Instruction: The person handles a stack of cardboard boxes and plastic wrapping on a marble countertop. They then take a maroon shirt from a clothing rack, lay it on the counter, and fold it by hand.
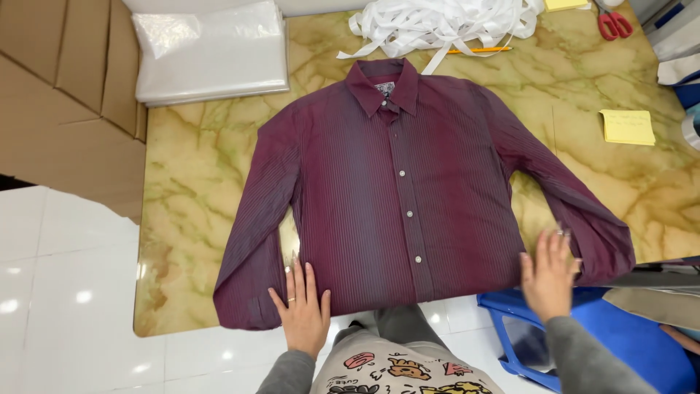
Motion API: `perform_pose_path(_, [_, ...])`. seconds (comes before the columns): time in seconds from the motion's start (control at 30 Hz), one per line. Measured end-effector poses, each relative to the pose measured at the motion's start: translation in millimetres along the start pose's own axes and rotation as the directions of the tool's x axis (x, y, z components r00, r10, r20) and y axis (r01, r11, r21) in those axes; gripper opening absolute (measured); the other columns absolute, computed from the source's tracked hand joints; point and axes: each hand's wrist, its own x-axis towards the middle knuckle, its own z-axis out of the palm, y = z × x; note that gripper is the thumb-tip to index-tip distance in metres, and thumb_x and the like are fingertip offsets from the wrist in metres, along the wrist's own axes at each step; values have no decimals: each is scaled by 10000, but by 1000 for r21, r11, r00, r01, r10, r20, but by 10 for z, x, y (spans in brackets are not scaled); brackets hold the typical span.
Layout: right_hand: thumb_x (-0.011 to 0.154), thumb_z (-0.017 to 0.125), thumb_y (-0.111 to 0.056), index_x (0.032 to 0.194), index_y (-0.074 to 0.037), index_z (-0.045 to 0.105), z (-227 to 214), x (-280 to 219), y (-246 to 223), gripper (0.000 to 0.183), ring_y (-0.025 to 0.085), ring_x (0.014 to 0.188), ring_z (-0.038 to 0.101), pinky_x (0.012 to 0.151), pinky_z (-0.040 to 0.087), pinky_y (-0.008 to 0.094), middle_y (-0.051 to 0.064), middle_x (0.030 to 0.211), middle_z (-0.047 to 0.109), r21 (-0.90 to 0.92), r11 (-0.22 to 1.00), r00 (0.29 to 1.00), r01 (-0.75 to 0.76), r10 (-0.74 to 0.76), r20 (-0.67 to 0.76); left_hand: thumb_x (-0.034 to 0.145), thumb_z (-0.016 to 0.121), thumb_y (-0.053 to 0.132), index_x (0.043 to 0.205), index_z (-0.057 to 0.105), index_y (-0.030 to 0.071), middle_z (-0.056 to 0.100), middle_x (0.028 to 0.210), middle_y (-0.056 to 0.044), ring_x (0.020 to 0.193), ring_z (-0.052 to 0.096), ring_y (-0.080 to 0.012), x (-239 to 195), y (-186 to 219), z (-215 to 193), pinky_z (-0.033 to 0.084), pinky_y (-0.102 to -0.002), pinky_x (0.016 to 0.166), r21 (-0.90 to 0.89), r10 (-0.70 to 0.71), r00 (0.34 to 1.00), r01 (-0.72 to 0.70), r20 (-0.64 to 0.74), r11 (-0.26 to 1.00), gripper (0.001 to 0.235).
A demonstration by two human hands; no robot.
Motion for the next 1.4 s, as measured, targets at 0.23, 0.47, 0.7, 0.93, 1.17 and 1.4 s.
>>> perform_pose_path(0.23, [1049, 384, -469, 1689, -190, 249, 393, -411, -446, 711, 372, 1631, 125, 1192, 102, 768, 136, 1754, 224, 1, 999, 999, 35, -35, 3, 1044, 319, 575, 1676, 245, 186, 176, 1782, -20, 1627, 186, -197, -318, -91, 45, 203, -623, 1242, 70, 43, 998, -46, 42, 996, 745])
perform_pose_path(0.47, [1045, 517, -303, 1621, 2, 416, 168, -423, 176, 659, 499, 1529, 289, 1149, 244, 730, 338, 1652, 361, 94, 996, 968, 7, 17, -250, 1060, 404, 429, 1560, 441, 246, 213, 1752, -45, 1577, 251, -293, -145, -197, -317, 135, -690, 1221, -143, 38, 997, -27, 73, 989, 534])
perform_pose_path(0.7, [1005, 738, -71, 1272, -28, 584, 383, -578, 510, 311, 252, 1006, 638, 825, 523, 387, 153, 1160, 637, 645, 736, 858, -206, 453, -244, 997, 600, 138, 1237, 694, 81, 603, 1412, -148, 1270, 565, -389, 1096, 718, -428, 442, -518, 1119, -545, 290, 923, -383, -251, 746, 264])
perform_pose_path(0.93, [817, 929, -187, 1306, -85, 600, 707, -607, 608, 598, 332, 1175, 675, 954, 566, 498, 136, 1194, 703, 704, 613, 848, -359, 529, -28, 1003, 621, 207, 1121, 721, 268, 695, 1093, 90, 1055, 711, -175, 2089, 2342, -85, 582, -351, 899, -674, 610, 777, -536, -158, 508, 166])
perform_pose_path(1.17, [699, 951, -105, 1277, -95, 468, 700, -591, 517, 753, 315, 1044, 714, 970, 536, 495, 122, 997, 750, 758, 454, 823, -469, 536, 188, 952, 629, 380, 1067, 778, 311, 798, 979, 10, 960, 791, -278, 2921, 3630, 443, 629, -446, 805, -549, 652, 685, -425, 324, 720, 201])
perform_pose_path(1.4, [677, 933, -125, 1301, -174, 510, 538, -683, 225, 755, 218, 884, 688, 799, 558, 360, 45, 896, 724, 693, 445, 741, -567, 643, 194, 901, 689, 454, 970, 779, 114, 791, 880, -145, 858, 794, -341, 3216, 4300, 695, 621, -482, 689, -257, 682, 622, -637, 385, 727, 358])
